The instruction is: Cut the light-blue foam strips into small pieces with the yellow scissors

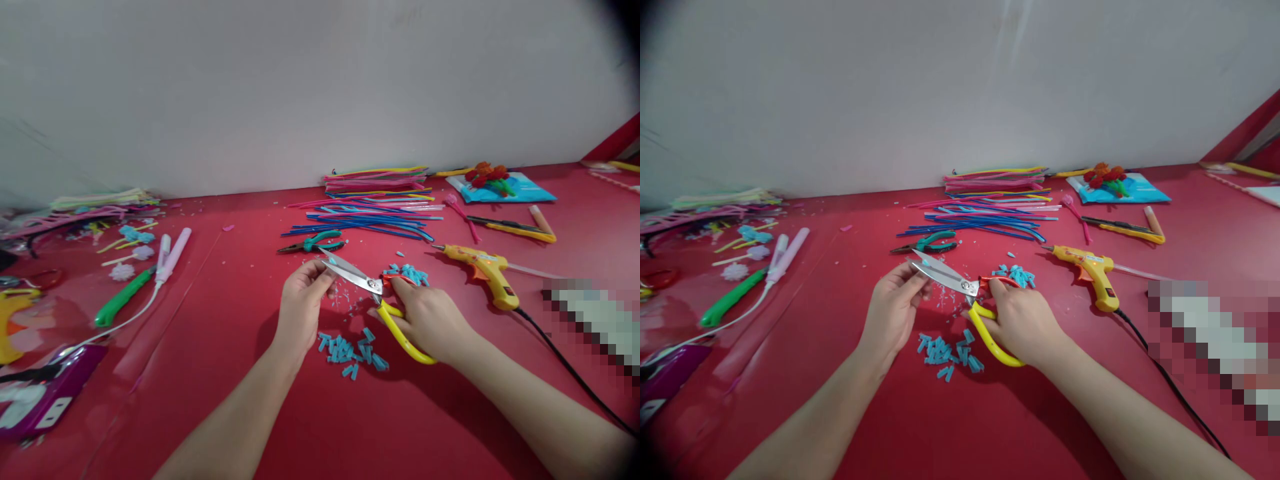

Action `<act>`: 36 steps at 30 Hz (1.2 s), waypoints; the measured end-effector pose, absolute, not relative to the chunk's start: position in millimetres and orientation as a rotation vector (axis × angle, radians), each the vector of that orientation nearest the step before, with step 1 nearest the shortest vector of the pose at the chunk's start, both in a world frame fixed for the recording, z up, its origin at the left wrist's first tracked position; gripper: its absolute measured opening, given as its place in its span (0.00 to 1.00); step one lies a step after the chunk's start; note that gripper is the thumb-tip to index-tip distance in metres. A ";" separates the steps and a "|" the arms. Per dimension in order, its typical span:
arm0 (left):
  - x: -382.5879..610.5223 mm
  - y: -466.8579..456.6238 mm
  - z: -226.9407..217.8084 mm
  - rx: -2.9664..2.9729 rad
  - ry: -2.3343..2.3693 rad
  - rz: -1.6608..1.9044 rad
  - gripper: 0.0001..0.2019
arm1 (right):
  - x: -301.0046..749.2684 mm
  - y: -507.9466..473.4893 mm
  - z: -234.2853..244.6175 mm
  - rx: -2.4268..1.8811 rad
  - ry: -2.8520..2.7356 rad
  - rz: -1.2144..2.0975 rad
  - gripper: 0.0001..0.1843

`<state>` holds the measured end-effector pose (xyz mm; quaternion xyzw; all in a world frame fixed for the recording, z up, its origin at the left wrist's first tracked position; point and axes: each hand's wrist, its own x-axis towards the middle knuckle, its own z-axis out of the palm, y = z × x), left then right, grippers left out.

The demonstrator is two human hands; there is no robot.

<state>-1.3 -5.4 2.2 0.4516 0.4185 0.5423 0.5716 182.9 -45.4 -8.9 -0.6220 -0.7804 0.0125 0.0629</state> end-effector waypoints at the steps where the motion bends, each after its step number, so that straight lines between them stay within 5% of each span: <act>1: -1.3 -5.2 2.6 1.055 0.975 1.272 0.03 | 183.3 -45.3 -9.0 -1.874 -2.358 0.039 0.17; 36: -1.2 -4.0 7.3 0.965 0.880 1.262 0.04 | 189.4 -41.5 -7.5 -1.845 -2.328 0.078 0.14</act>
